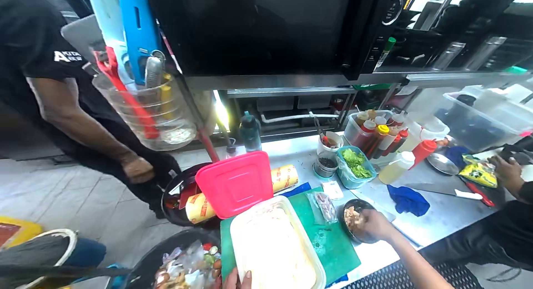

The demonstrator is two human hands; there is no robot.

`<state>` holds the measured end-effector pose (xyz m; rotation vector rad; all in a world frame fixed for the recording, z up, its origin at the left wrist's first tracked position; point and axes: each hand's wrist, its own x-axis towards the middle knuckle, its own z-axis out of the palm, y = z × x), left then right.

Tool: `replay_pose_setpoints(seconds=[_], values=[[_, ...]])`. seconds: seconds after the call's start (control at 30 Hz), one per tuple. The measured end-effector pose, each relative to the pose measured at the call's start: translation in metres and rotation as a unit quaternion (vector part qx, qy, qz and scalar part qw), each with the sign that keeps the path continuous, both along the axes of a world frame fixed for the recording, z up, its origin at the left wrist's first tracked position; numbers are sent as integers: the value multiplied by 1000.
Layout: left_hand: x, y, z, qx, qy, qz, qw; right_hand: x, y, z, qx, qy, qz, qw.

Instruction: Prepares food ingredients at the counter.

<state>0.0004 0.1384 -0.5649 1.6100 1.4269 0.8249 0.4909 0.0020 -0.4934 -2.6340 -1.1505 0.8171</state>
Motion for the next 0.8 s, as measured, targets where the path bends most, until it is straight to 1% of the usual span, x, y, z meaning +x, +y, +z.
replay_pose_setpoints(seconds=[0.03, 0.07, 0.1, 0.17, 0.23, 0.27, 0.3, 0.33, 0.37, 0.43, 0.5, 0.6, 0.67, 0.73, 0.77, 0.8], values=[[0, 0, 2, -3, -2, 3, 1000, 1, -3, 6, 56, 40, -43, 997], [-1, -1, 3, -7, -1, 3, 1000, -1, -5, 14, 124, 93, -87, 984], [-1, -1, 4, -9, 0, 4, 1000, -7, -5, 23, 189, 162, -125, 960], [-1, -1, 3, -10, -4, 5, 1000, -28, 1, 42, 293, 302, -170, 891], [0, -1, 3, -12, -4, 9, 1000, -57, 13, 58, 333, 415, -163, 831], [0, -1, 4, -10, -4, 13, 1000, -73, 21, 63, 338, 459, -139, 810], [0, 0, 4, -8, -3, 16, 1000, -92, 29, 67, 332, 491, -105, 798], [0, 0, 3, -8, -4, 20, 1000, -113, 39, 68, 316, 509, -68, 798], [-1, 0, 0, -12, -4, 23, 1000, -134, 49, 68, 291, 510, -30, 809], [-1, 2, -2, -18, -4, 27, 999, -178, 67, 61, 233, 470, 51, 850], [0, 2, -1, -19, -1, 29, 999, -214, 84, 47, 169, 381, 130, 900], [1, 2, -1, -23, -4, 28, 999, -247, 98, 31, 66, 228, 215, 947], [1, 2, 1, -21, 0, 29, 999, -259, 101, 28, -24, 125, 264, 956], [1, 2, 1, -27, -5, 30, 999, -269, 100, 19, -102, 64, 289, 950], [1, 1, 1, -32, -7, 31, 999, -274, 99, 10, -120, 50, 295, 947], [2, 1, 0, -36, -7, 32, 999, -277, 98, -1, -114, 41, 300, 946]])
